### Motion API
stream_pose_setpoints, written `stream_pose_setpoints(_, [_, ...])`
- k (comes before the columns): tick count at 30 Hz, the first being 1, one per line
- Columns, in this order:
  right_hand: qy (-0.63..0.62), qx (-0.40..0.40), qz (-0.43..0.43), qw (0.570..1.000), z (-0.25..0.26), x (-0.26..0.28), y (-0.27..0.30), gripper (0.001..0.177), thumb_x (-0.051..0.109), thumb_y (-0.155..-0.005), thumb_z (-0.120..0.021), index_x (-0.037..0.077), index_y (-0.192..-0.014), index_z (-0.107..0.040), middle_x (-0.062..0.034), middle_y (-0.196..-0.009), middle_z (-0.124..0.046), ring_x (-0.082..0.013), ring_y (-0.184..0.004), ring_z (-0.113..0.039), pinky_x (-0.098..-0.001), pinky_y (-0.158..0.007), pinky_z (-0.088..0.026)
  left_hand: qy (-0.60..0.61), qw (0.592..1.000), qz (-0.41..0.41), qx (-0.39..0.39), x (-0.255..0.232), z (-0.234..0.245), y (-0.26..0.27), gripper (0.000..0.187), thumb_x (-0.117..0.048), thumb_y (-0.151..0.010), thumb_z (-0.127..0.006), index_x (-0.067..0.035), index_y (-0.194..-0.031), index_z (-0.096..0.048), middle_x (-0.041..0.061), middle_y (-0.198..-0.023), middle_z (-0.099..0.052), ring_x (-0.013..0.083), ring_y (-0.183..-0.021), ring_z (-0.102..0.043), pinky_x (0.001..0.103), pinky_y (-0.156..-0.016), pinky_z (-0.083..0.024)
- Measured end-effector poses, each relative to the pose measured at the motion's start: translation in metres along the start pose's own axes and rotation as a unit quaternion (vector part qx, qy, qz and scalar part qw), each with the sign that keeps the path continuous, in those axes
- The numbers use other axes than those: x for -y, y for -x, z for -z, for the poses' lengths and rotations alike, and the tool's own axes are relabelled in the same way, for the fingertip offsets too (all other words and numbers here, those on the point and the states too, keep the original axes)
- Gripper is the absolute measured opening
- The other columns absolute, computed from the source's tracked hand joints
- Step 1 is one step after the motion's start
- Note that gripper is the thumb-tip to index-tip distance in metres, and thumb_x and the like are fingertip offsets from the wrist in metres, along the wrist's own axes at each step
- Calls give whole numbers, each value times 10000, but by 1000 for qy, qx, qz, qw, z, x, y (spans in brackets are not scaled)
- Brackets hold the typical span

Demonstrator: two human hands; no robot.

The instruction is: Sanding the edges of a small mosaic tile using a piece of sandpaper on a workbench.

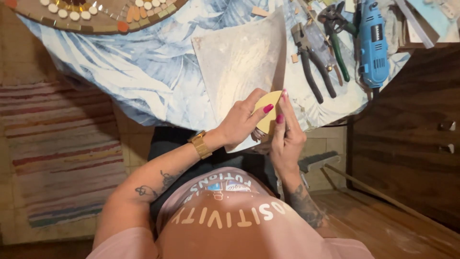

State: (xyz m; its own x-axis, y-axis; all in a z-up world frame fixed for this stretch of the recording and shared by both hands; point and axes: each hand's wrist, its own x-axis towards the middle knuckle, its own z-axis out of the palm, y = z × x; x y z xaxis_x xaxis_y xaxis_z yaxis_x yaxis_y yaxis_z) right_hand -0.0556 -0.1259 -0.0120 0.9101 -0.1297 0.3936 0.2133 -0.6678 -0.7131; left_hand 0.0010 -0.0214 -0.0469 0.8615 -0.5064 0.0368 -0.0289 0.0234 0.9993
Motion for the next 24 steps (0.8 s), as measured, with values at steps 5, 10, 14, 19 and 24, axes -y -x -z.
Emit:
stream_pose_setpoints(5, [-2, -4, 3, 1000, -2, 1, 4, 294, 98, -909, -379, 8, -1164, -493, -195, -1189, -490, -328, -1091, -468, -402, -915, -385, 81, 996, 35, -22, -3, 2, 0, 208, -250, -863, -422, -82, -974, -473, 143, -492, -574, 169, -393, -583, 230, -357, -507])
stream_pose_setpoints(10, [8, 3, 8, 1000, -2, -8, 5, 292, 91, -904, -387, 23, -1162, -505, -189, -1179, -497, -324, -1079, -473, -395, -908, -394, 79, 996, 28, -15, 7, 1, 0, 188, -247, -857, -449, -105, -970, -500, 144, -498, -575, 163, -374, -572, 232, -318, -491])
stream_pose_setpoints(14, [7, 3, 2, 1000, 0, 3, 5, 285, 99, -906, -385, 13, -1147, -510, -194, -1179, -496, -325, -1079, -477, -399, -917, -386, 87, 996, 29, -25, 6, 0, 1, 187, -239, -850, -454, -102, -968, -500, 147, -479, -561, 172, -364, -567, 226, -308, -485])
stream_pose_setpoints(19, [5, 17, 13, 1000, 3, -7, 6, 274, 89, -899, -388, 4, -1118, -529, -205, -1178, -493, -340, -1076, -477, -405, -932, -371, 40, 998, 10, -37, -9, 0, 10, 223, -272, -855, -459, -108, -1001, -500, 148, -523, -567, 195, -460, -561, 357, -446, -470])
stream_pose_setpoints(24, [-29, 4, 5, 1000, 2, -11, 3, 292, 130, -908, -380, 21, -1141, -519, -189, -1169, -500, -302, -1095, -450, -382, -955, -359, -7, 999, -30, -34, -11, 0, 9, 193, -273, -852, -444, -133, -978, -487, 133, -542, -570, 220, -518, -565, 359, -558, -467])
